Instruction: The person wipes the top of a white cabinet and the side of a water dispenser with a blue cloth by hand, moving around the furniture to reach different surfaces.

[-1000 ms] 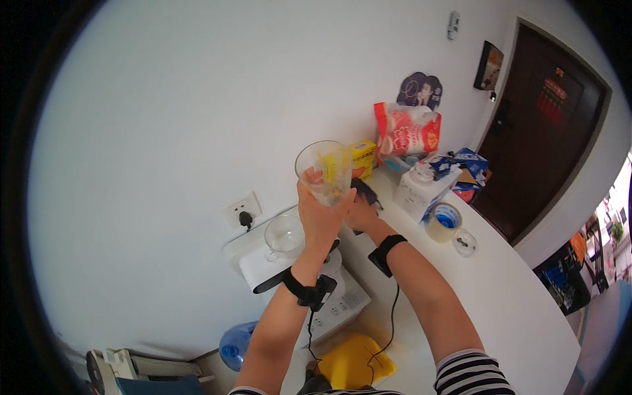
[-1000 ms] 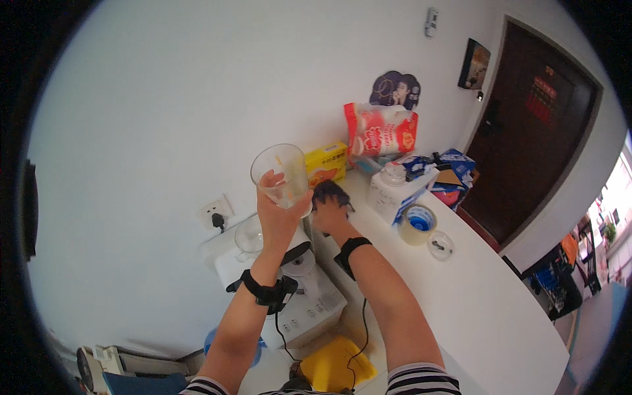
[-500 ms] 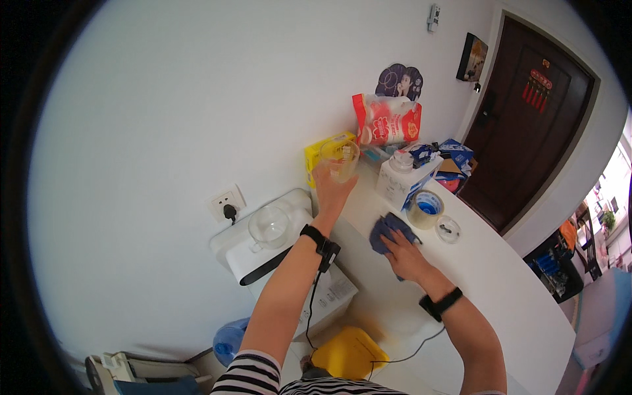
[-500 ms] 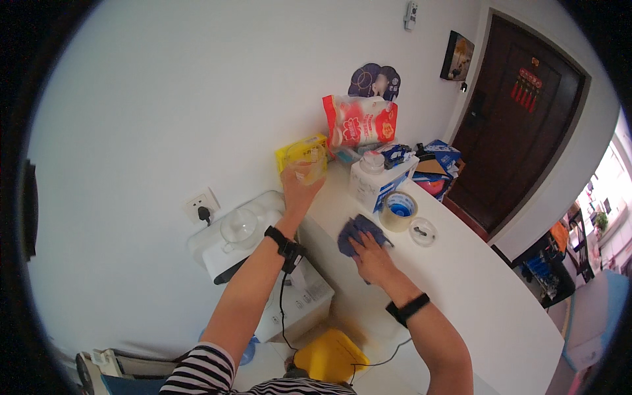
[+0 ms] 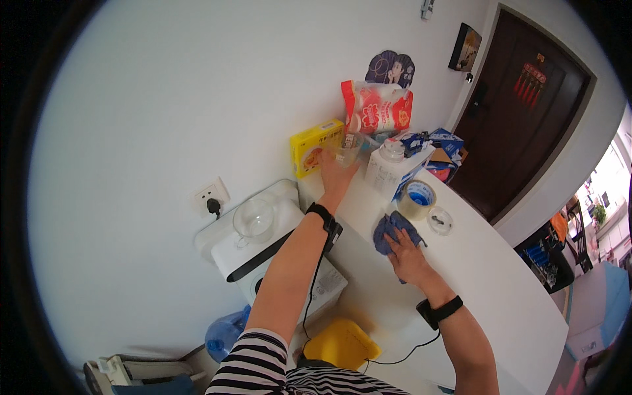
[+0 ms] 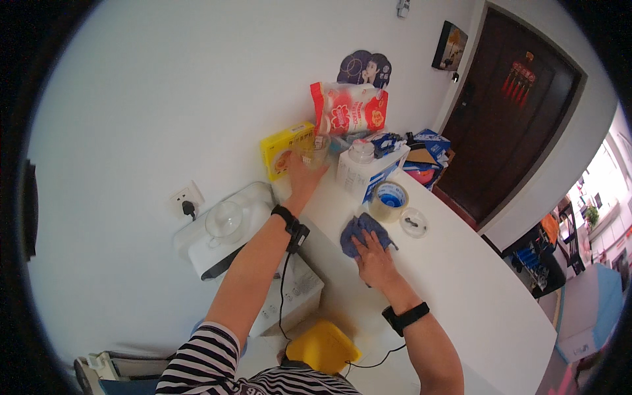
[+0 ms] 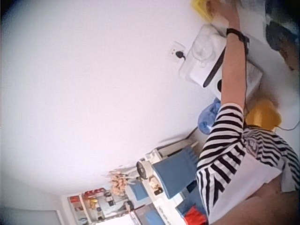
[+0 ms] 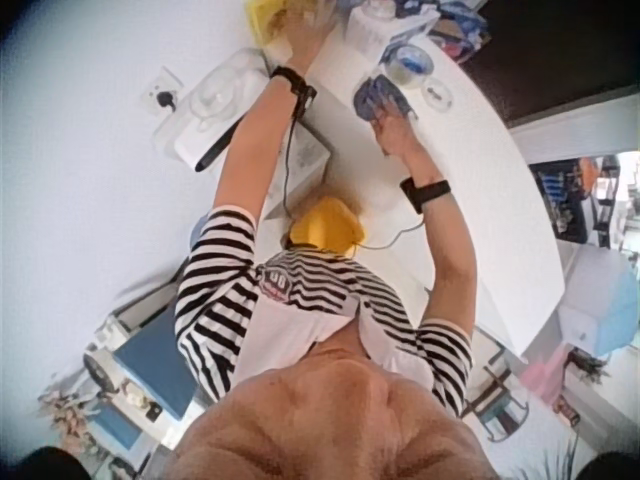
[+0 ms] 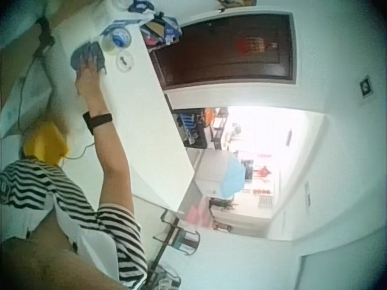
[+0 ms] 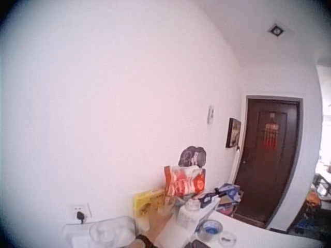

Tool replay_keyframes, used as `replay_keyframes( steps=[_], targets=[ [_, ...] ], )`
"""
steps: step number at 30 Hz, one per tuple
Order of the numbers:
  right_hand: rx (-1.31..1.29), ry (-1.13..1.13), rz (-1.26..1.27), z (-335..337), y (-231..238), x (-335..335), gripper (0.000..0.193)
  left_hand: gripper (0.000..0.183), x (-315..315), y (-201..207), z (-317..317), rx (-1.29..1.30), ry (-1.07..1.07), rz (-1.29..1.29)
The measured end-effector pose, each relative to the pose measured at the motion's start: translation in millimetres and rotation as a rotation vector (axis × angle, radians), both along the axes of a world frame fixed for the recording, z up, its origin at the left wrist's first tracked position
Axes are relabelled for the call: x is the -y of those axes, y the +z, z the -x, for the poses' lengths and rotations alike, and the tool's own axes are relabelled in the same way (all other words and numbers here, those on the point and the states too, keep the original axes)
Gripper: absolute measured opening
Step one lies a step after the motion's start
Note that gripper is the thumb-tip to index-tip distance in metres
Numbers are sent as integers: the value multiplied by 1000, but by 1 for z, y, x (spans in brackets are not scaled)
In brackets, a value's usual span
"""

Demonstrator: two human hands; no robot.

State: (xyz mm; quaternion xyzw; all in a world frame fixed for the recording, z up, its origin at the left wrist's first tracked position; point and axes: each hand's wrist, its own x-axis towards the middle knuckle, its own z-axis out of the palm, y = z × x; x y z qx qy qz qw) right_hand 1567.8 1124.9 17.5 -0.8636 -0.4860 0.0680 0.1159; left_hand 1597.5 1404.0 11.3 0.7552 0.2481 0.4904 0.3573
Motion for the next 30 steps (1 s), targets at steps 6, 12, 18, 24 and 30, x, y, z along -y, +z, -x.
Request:
replay_keyframes(
  steps=[6,12,18,24,30],
  targets=[
    [19,-45,-7,-5,-7,-15,49,96,-6,-6,10,-30,-35,-16],
    [110,-83,-83,-19,-23,-32,47,85,23,9,73,5,-94,-48],
    [157,-91,-228,7,-25,-51,43,49,89,12,189,129,-216,-33],
    [225,52,-476,30,-41,-50,36,32,86,-17,288,74,258,-270],
    [281,164,-517,66,-60,-43,39,24,80,-52,337,-52,117,50]
  ],
)
